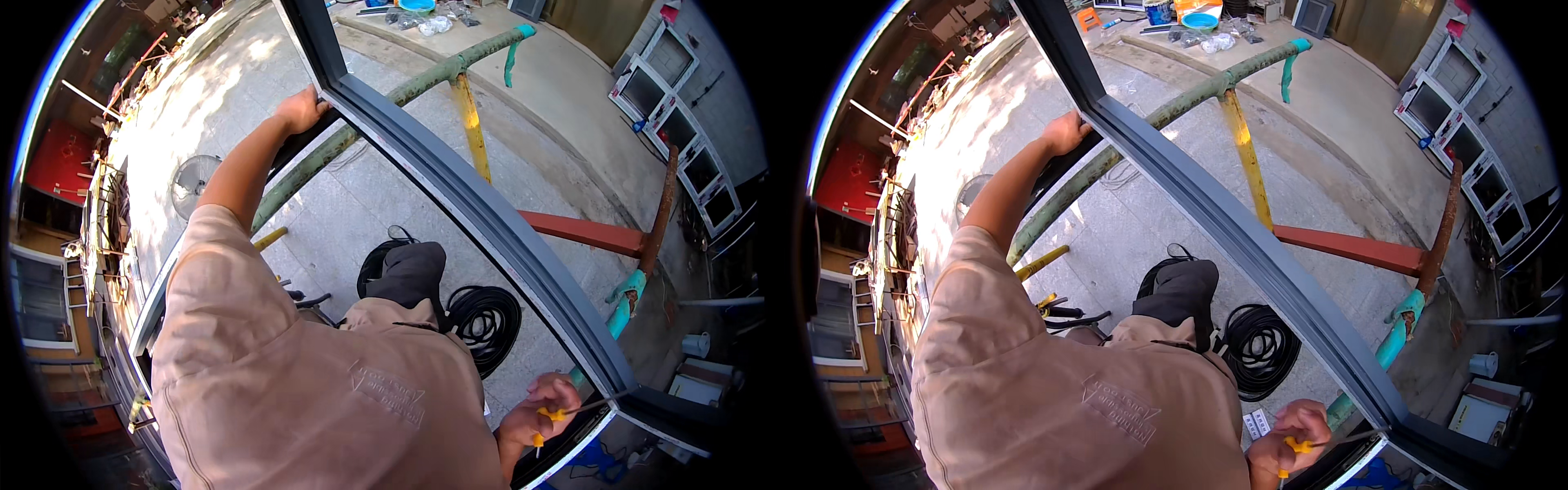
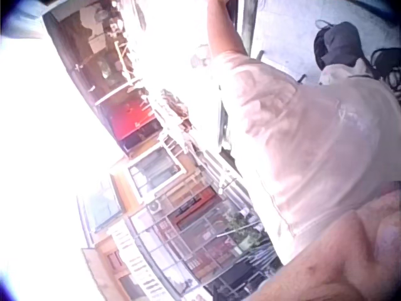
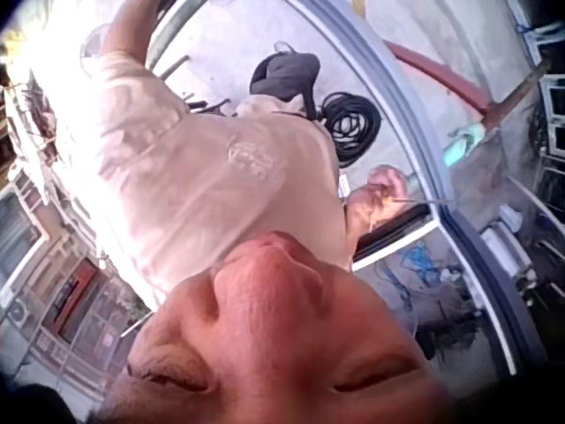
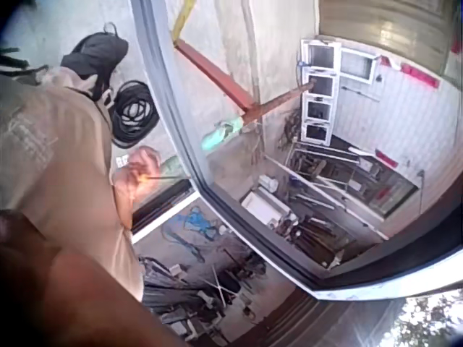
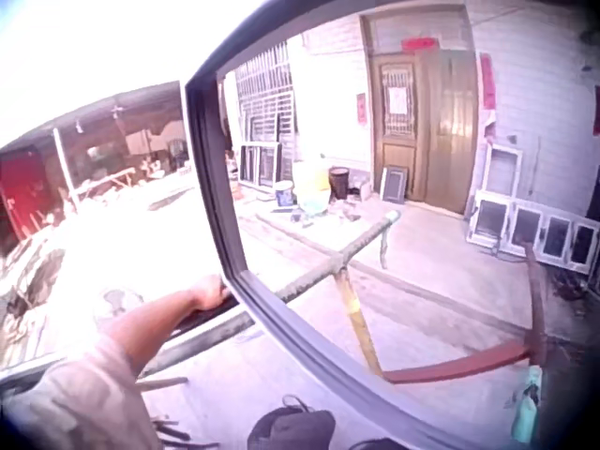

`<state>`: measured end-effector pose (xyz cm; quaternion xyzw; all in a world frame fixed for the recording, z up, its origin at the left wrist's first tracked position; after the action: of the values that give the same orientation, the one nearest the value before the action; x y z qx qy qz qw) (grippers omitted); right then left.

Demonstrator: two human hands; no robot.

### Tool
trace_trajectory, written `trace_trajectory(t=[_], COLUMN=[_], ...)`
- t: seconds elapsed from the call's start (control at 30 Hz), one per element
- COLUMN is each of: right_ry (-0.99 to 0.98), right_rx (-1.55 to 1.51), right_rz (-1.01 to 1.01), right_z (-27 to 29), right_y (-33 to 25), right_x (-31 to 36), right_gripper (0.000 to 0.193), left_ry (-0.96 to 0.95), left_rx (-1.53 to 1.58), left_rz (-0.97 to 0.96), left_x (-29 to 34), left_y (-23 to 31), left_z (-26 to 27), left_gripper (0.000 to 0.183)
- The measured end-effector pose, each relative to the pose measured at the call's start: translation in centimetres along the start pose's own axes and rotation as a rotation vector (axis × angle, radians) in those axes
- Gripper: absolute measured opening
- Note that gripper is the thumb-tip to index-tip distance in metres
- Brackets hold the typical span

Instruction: The person assembles a window frame by aligning aluminum sections and using a screwdriver to secure the hardware and rubber seals into the tracks.

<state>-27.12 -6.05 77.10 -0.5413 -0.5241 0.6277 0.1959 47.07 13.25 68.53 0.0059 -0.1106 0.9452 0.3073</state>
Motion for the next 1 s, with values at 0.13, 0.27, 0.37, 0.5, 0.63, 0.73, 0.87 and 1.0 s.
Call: trace_trajectory(t=[0.13, 0.27, 0.37, 0.5, 0.63, 0.73, 0.87, 1.0], right_ry=[-0.761, -1.031, -1.123, -1.115, -1.073, -1.036, -0.986, -0.866], right_rx=[-0.031, -0.003, 0.031, 0.068, 0.086, 0.057, 0.052, -0.005], right_rz=[-0.201, -0.328, -0.392, -0.468, -0.502, -0.411, -0.416, -0.443], right_z=[-12.9, -18.8, -21.7, -24.8, -29.1, -32.2, -36.4, -40.5], right_y=[4.8, 8.9, 11.4, 13.7, 16.0, 17.3, 19.1, 20.7], right_x=[-1.4, -0.2, 0.6, -0.3, -1.6, -2.5, -3.4, -4.6], right_gripper=[0.068, 0.053, 0.049, 0.051, 0.053, 0.055, 0.05, 0.041], left_ry=[0.009, -0.041, -0.026, 0.074, 0.081, 0.101, 0.083, 0.063], left_rx=[0.116, 0.141, 0.165, 0.213, 0.145, 0.138, 0.198, 0.297], left_rz=[-0.126, -0.123, -0.109, -0.146, -0.138, -0.147, -0.189, -0.251], left_x=[-1.1, -0.8, -0.2, -0.2, 0.8, 1.1, 0.8, 0.7], left_y=[-1.5, 0.7, -0.2, 0.6, 1.1, 1.0, 0.5, 0.8], left_z=[-0.8, 0.0, 0.0, 1.1, 1.9, 2.2, 1.9, 2.1], left_gripper=[0.08, 0.081, 0.081, 0.074, 0.07, 0.07, 0.069, 0.064])
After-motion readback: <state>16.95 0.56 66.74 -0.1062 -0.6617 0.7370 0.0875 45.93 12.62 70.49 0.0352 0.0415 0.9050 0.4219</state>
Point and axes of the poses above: each hand's wrist, its own x-axis away from the middle knuckle, its own z-axis out of the back of the hand, y = z × x, the point moved 10 cm from there along -x, towards the middle knuckle, and after that the axes turned 15 degrees about -x, right-handed, at the moved point
